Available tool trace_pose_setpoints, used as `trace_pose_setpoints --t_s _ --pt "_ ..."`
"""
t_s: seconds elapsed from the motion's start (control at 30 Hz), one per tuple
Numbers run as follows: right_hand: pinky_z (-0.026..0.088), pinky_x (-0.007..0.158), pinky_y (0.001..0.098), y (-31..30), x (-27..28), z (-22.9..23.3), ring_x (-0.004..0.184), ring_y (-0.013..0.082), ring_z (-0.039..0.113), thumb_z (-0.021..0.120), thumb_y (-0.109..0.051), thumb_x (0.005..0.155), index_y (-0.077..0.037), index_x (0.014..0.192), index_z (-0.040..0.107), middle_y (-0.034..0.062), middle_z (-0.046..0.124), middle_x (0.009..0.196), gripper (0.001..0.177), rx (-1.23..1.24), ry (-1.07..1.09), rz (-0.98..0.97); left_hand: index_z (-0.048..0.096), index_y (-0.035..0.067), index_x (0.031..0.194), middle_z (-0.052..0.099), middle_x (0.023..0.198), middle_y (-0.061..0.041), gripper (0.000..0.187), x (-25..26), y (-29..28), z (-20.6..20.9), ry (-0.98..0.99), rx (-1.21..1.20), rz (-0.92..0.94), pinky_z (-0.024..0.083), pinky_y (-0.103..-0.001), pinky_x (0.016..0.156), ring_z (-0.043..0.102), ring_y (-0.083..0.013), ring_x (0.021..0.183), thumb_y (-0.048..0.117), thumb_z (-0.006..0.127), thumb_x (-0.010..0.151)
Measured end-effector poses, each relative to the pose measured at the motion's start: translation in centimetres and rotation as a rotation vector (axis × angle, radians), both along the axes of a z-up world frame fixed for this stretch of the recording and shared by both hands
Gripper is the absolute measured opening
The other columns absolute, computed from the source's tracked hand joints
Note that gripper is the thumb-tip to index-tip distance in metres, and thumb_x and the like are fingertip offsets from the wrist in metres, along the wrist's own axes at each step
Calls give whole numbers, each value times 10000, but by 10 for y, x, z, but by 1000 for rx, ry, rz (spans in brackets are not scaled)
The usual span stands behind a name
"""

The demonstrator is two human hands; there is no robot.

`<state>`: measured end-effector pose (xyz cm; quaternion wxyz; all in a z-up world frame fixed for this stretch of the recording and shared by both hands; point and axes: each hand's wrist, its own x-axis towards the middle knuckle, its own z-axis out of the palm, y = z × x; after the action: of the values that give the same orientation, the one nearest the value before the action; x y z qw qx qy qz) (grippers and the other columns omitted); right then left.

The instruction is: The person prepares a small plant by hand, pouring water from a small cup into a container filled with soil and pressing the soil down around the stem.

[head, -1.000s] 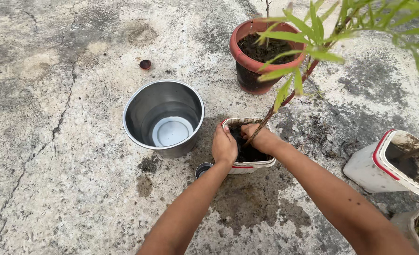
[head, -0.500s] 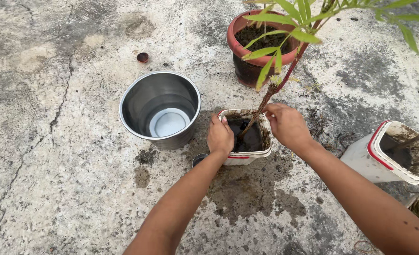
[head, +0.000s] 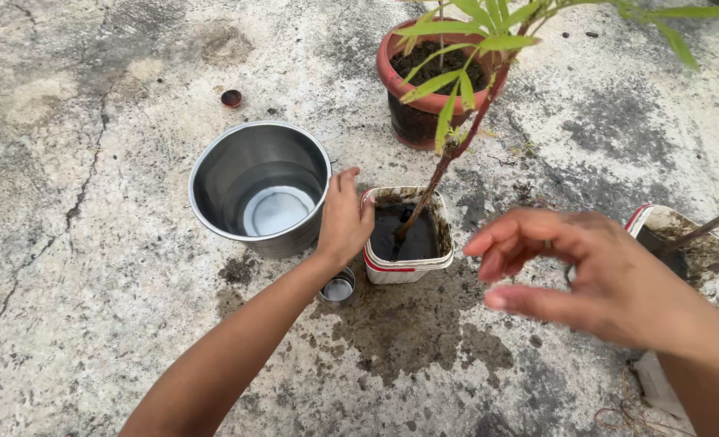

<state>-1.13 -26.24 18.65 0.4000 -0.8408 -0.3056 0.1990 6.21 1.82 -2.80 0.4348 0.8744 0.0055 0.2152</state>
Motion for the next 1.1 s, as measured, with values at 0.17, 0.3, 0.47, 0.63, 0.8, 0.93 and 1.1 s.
trace_pose_setpoints --t_s 0.17,0.3,0.47,0.63,0.8,0.93,1.1 --pt "635 867 452 0 -57 38 997 285 740 829 -290 862 -31 1324 658 147 697 1106 556 675 52 328 421 -35 1404 399 1435 -296 525 -5 -5 5 -189 26 65 407 -500 1109 474 -498 1333 68 644 940" --pt "643 835 444 -7 -55 47 961 288 735 812 -250 876 -11 1260 670 162 689 1081 474 737 196 406 407 -27 1427 352 1480 -289 541 -5 -10 16 -193 -9 73 421 -493 1107 476 -495 1341 60 639 947" --pt "652 794 433 -23 -53 51 917 292 729 790 -201 894 14 1181 686 180 680 1051 373 760 330 450 386 -15 1434 322 1505 -265 530 -9 -16 23 -135 -159 18 533 -419 1029 510 -438 1333 51 595 952" --pt "661 754 422 -31 -50 54 872 296 724 769 -151 911 38 1102 701 198 670 1021 277 769 405 483 373 -28 1446 314 1489 -279 537 -12 -15 18 -155 -121 17 498 -444 1047 521 -434 1315 39 609 968" --pt "670 713 411 -43 -54 59 828 299 718 748 -102 929 63 1023 717 217 660 990 192 787 428 489 386 -25 1436 365 1467 -248 536 -11 -16 17 -196 -64 40 474 -463 1070 561 -399 1275 33 627 961" --pt "677 681 402 -52 -54 62 792 302 713 731 -62 943 83 959 729 232 653 966 147 801 432 485 370 -30 1441 363 1448 -244 561 -14 -20 19 -191 -96 28 484 -455 1049 565 -381 1263 31 630 948" --pt "687 640 391 -55 -53 61 747 306 707 709 -13 961 108 880 744 250 643 936 150 808 476 510 370 -22 1425 376 1443 -230 533 -13 -16 21 -165 -103 35 510 -432 1022 563 -362 1251 26 622 958"
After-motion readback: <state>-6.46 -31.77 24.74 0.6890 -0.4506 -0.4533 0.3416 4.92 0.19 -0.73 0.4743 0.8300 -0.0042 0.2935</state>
